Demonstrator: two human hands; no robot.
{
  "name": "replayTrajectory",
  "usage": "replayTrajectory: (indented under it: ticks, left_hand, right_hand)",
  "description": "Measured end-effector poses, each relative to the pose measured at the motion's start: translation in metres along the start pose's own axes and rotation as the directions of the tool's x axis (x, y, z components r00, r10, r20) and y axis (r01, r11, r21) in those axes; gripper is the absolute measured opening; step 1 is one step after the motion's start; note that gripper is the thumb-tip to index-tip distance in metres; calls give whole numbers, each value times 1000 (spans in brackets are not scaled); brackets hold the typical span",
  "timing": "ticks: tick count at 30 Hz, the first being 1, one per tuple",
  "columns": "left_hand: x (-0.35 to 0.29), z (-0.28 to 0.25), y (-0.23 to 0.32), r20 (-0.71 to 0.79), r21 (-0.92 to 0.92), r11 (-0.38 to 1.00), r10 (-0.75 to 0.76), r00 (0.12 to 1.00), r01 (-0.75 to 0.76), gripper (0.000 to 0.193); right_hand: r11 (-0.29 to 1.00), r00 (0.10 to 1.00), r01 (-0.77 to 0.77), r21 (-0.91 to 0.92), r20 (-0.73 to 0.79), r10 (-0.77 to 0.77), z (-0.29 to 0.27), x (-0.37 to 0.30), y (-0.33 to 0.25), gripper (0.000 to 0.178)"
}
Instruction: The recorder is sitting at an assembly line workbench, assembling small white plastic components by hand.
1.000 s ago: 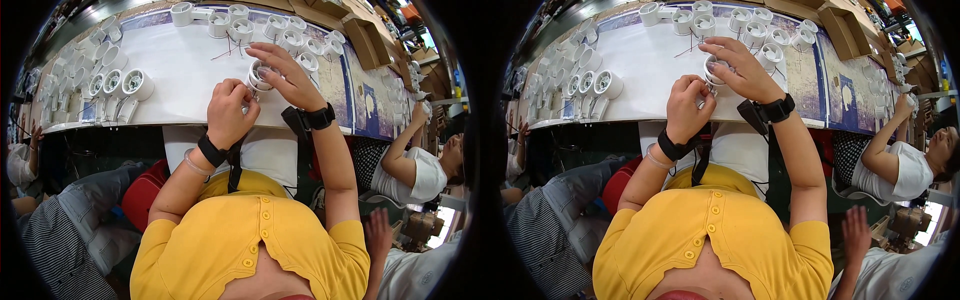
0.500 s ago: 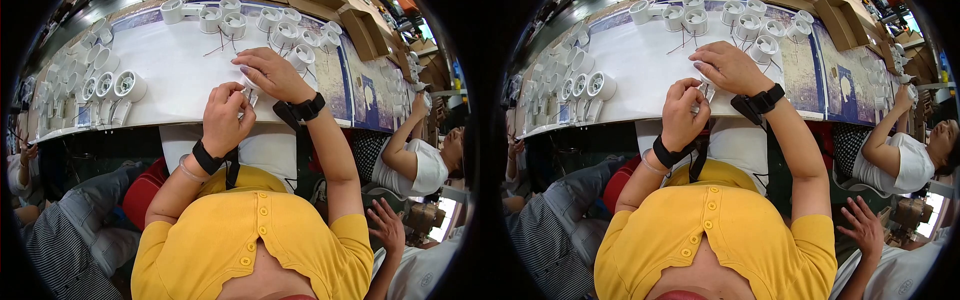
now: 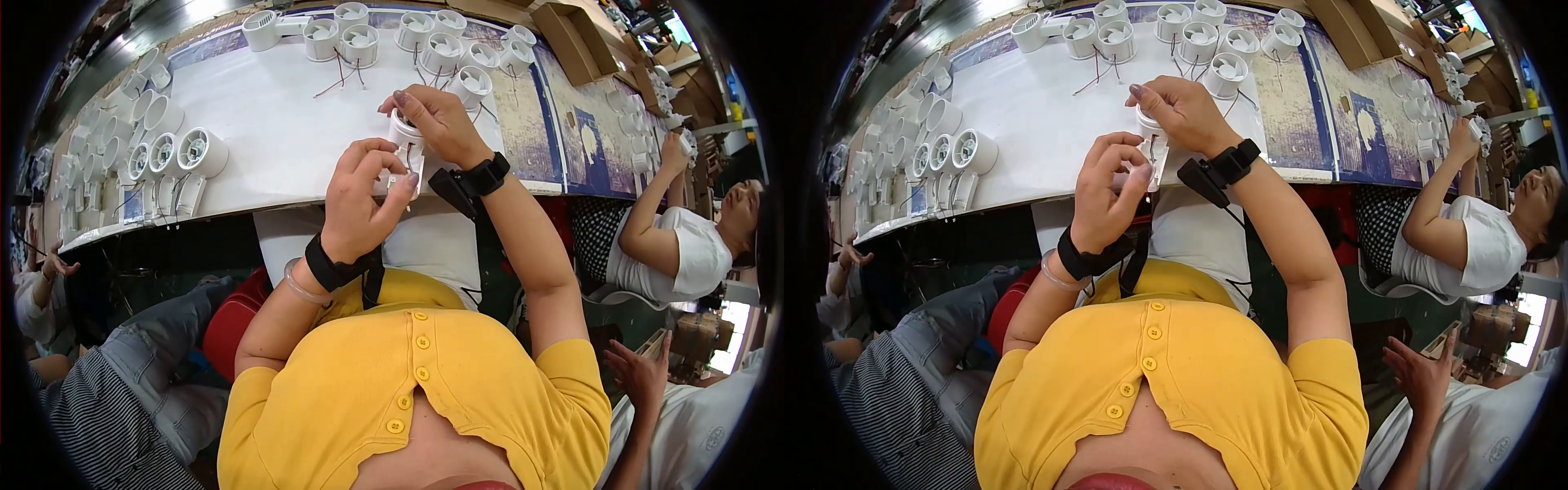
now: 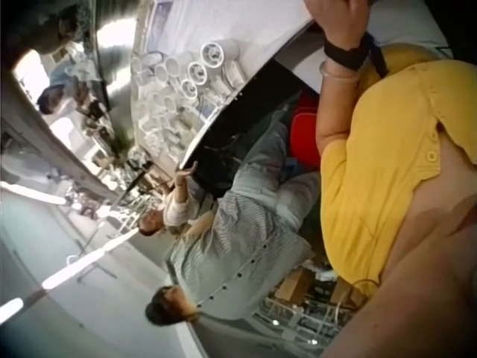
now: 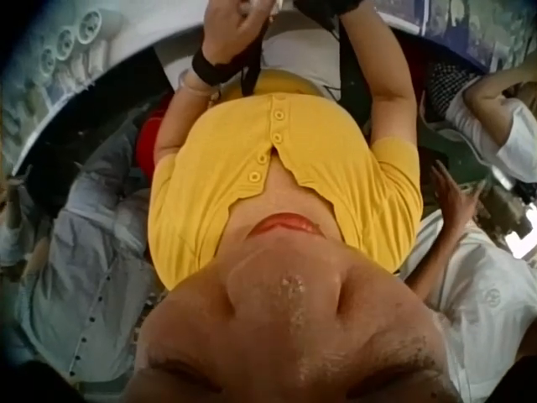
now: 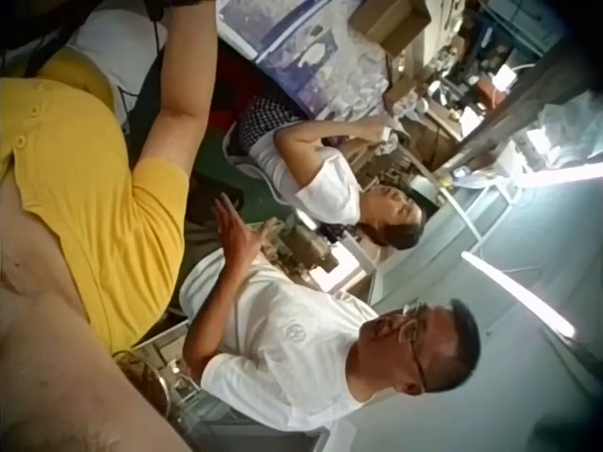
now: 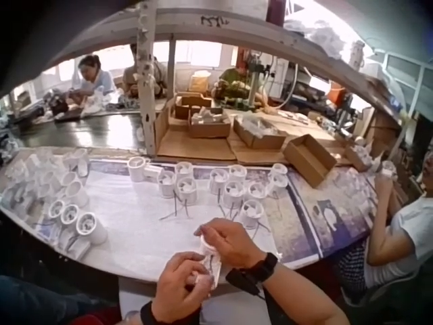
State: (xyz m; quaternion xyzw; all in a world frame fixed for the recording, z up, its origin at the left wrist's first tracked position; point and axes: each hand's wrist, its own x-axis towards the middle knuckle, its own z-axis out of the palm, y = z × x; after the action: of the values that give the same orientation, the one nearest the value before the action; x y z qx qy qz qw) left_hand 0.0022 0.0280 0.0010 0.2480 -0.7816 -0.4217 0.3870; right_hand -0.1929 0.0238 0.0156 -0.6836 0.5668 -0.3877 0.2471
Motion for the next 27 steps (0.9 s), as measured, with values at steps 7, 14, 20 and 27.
replayTrajectory:
  ticks: [7,14,20,27]
  left_hand:
    - [19,9,-11,-54,-675,723,-244,968,145,47]
    - [25,25,-25,38,-628,746,-252,967,219,52]
    - [23,24,-22,87,-725,633,-309,947,273,51]
    - [22,22,-25,112,-735,612,-317,942,293,52]
  right_hand:
    - [764,961,-278,583,156,230,1,-4,-24,56]
    - [933,992,21,359,-123,25,20,-6,-17,46]
    - [948,993,14,319,-114,24,23,-11,-22,36]
    - [835,1000,-28,549,4,31,23,-10,-17,26]
